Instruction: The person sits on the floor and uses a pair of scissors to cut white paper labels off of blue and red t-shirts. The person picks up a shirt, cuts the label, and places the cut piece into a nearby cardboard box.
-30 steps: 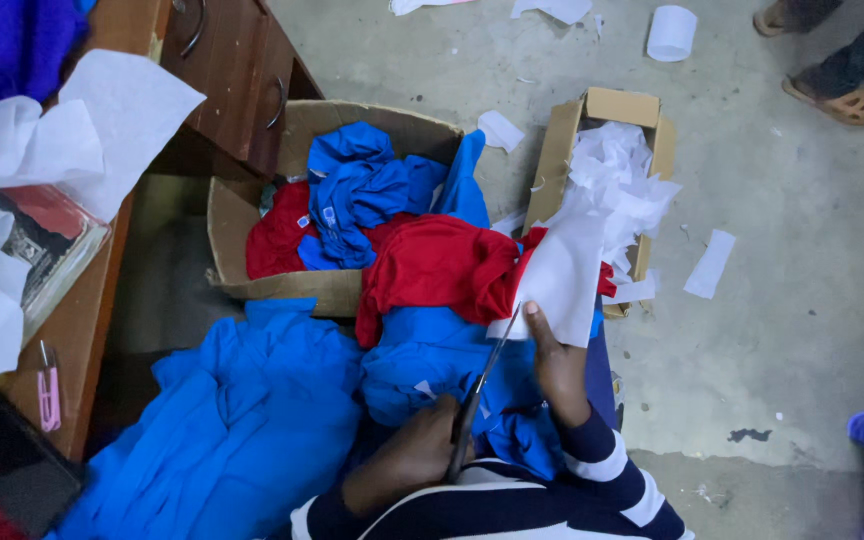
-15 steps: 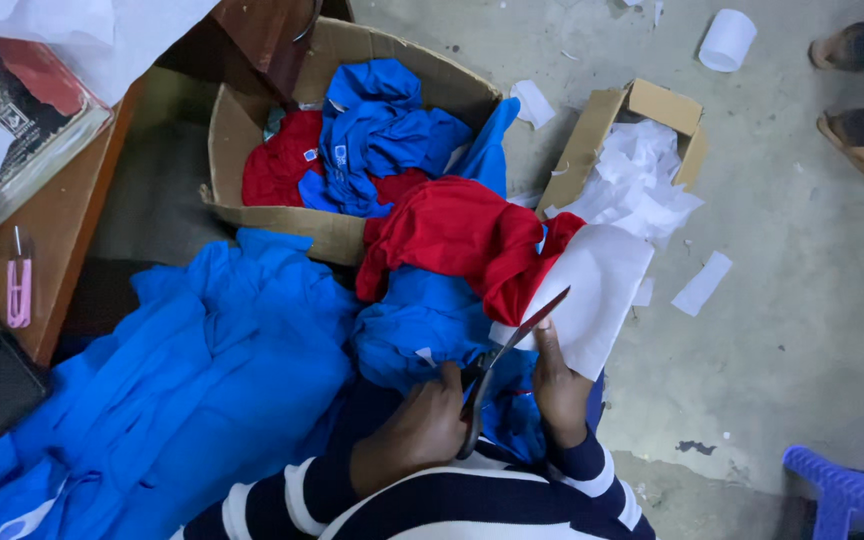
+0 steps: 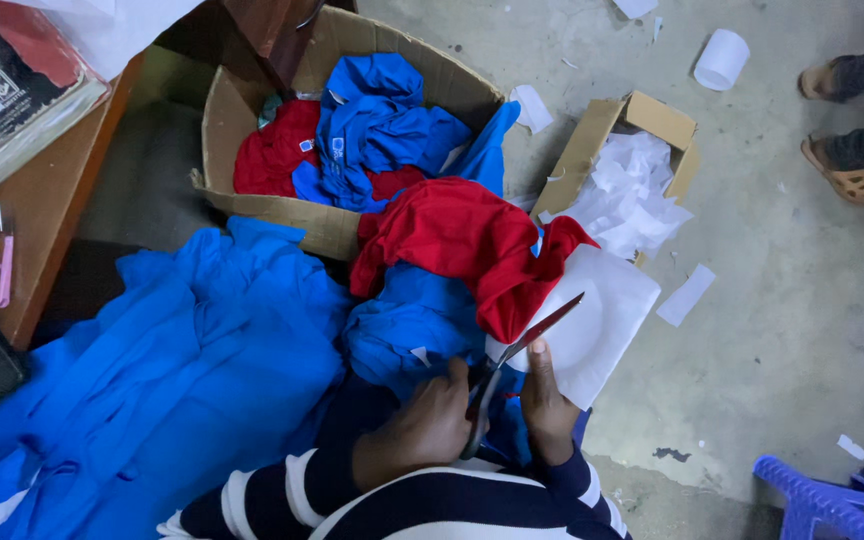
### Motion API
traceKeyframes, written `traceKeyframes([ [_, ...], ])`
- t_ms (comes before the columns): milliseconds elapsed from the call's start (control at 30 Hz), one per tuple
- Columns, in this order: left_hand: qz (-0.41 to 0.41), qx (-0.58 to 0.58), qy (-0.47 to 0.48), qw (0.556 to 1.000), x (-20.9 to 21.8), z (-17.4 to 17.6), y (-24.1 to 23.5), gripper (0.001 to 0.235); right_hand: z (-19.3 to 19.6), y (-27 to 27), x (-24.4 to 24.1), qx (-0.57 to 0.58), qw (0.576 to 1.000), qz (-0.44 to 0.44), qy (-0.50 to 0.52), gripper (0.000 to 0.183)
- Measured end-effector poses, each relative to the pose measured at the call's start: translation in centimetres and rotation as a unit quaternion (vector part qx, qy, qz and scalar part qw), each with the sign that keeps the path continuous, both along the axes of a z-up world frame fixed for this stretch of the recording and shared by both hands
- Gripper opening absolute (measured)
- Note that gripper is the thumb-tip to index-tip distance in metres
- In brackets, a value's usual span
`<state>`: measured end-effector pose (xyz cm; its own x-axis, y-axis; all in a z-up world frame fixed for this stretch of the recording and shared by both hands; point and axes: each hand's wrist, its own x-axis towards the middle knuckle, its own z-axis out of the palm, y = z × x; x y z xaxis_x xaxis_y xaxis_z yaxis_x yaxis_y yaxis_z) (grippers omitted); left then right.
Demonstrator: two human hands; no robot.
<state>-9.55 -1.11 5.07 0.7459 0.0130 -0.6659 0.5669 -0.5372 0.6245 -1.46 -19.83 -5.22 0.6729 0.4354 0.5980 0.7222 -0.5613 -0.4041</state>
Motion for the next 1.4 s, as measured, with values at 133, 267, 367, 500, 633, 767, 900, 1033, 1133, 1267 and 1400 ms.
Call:
traceKeyframes([
  [133,0.006,-0.016,-0.075,0.997,-0.3,-1.2,-0.1,0.043,2.2,1.4,-0.5,0.09,0.985,-0.069,0.126,0.044],
  [267,0.026,-0.035,-0.034,0.998,0.5,0.5,0.2,0.049,3.5,3.2,-0.9,0.396,0.806,-0.073,0.434,0.058],
  [367,0.019,-0.041,-0.027,0.999,0.5,0.0,0.0,0.048,2.9,2.7,-1.1,0.359,0.826,-0.073,0.429,0.05],
  [500,0.008,-0.041,-0.061,0.997,0.9,-0.1,0.0,0.041,4.1,3.3,-1.0,0.345,0.837,-0.092,0.415,0.047],
  [633,-0.003,-0.009,-0.069,0.998,1.2,-0.1,0.0,0.042,4.4,3.5,-1.0,0.359,0.83,-0.092,0.418,0.036],
  [767,-0.019,0.012,-0.105,0.994,1.2,-0.6,0.1,0.027,4.3,3.0,-0.7,0.312,0.862,-0.079,0.391,0.039],
  [900,-0.004,-0.004,-0.073,0.997,1.6,0.8,0.3,0.027,-2.1,-0.5,-1.7,0.045,0.995,0.019,0.086,0.065],
  [1033,0.0,-0.035,-0.067,0.997,1.9,1.9,0.6,0.036,1.2,2.1,-1.6,0.272,0.881,-0.114,0.37,0.029],
  [1133,0.0,-0.04,-0.051,0.998,2.2,2.2,0.6,0.032,0.6,2.9,-1.8,0.312,0.862,-0.114,0.382,0.028],
  [1267,0.021,-0.048,-0.078,0.996,1.9,1.1,0.3,0.042,-1.6,3.2,-2.3,0.442,0.619,0.017,0.649,0.052],
  [1400,0.017,-0.044,-0.107,0.993,1.4,-1.6,0.0,0.035,-4.0,2.6,-2.5,0.414,0.674,-0.003,0.612,0.04],
])
